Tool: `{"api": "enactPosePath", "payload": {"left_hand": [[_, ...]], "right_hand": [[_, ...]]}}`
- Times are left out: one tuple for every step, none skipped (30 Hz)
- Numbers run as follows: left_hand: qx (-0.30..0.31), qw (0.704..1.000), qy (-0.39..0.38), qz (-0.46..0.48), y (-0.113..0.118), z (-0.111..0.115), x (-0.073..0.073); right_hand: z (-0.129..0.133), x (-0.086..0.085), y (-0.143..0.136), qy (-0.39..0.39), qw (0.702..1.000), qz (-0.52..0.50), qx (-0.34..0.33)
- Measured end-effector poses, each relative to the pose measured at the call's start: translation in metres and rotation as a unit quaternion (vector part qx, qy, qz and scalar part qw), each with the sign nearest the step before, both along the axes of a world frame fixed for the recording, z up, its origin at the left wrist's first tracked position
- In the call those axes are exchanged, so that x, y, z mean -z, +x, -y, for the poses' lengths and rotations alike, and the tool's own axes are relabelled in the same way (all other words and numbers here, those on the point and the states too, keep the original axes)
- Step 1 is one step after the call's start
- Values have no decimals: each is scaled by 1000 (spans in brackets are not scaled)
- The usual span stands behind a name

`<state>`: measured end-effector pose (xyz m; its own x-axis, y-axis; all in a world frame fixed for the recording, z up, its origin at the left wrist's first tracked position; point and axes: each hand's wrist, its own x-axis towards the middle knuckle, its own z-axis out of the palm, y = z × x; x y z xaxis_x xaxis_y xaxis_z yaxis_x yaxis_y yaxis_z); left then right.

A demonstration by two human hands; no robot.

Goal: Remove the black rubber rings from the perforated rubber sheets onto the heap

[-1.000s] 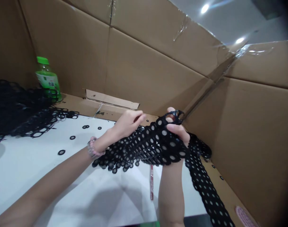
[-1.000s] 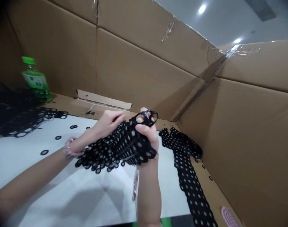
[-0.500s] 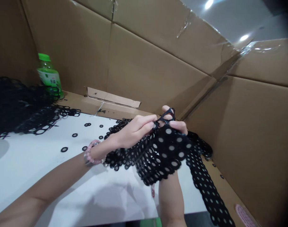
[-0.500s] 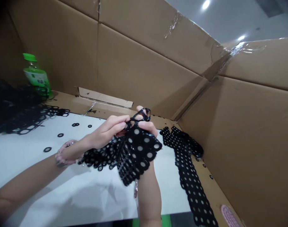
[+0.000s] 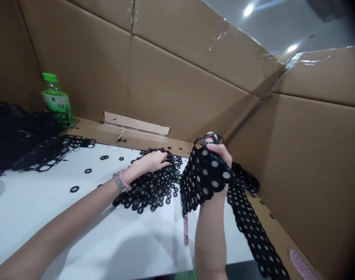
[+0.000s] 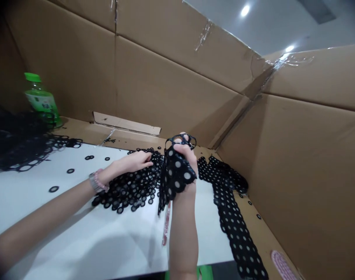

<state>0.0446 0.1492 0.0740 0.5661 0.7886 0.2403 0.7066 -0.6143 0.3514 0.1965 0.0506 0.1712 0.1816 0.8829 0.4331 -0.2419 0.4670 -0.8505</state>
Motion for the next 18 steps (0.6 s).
{"api": "enactPosePath", "payload": {"left_hand": [[-8, 1000, 11, 23, -1, 5, -9], [-14, 997, 26, 64, -3, 13, -20], [-15, 992, 41, 121, -5, 22, -33], [-4, 980, 55, 190, -8, 33, -45], [16, 966, 55, 253, -10, 44, -57], [49, 952, 36, 299, -11, 55, -67], [83, 940, 9, 331, -12, 64, -74], [113, 927, -23, 356, -12, 72, -79], [137, 917, -55, 371, -11, 77, -82], [152, 909, -81, 380, -10, 81, -83], [159, 903, -101, 386, -9, 83, -83], [163, 900, -113, 389, -8, 84, -83], [168, 899, -121, 385, -8, 85, -83], [172, 900, -127, 380, -8, 85, -83], [176, 902, -132, 372, -9, 85, -84], [178, 906, -133, 360, -10, 85, -85], [175, 914, -129, 344, -11, 86, -87], [164, 923, -122, 325, -12, 87, -89]], "right_hand": [[1, -2, -5, -14, 1000, -17, -15], [2, -4, -10, -22, 998, -35, -37], [2, -6, -15, -27, 997, -41, -56], [1, -6, -19, -26, 996, -34, -72], [-1, -6, -23, -19, 996, -18, -85], [-2, -4, -27, -7, 995, 4, -96], [-3, -3, -30, 6, 994, 26, -106], [-3, -1, -33, 17, 992, 39, -116], [-3, 1, -36, 24, 991, 41, -127], [-3, 2, -37, 27, 990, 32, -136], [-2, 2, -38, 29, 989, 16, -142], [0, 2, -39, 27, 989, -2, -146], [1, 2, -39, 24, 989, -16, -147], [2, 2, -39, 20, 989, -25, -148], [3, 1, -39, 15, 988, -30, -149], [4, 1, -39, 10, 988, -35, -148], [4, 1, -40, 4, 988, -39, -149], [4, 0, -41, -3, 988, -43, -150]]}}
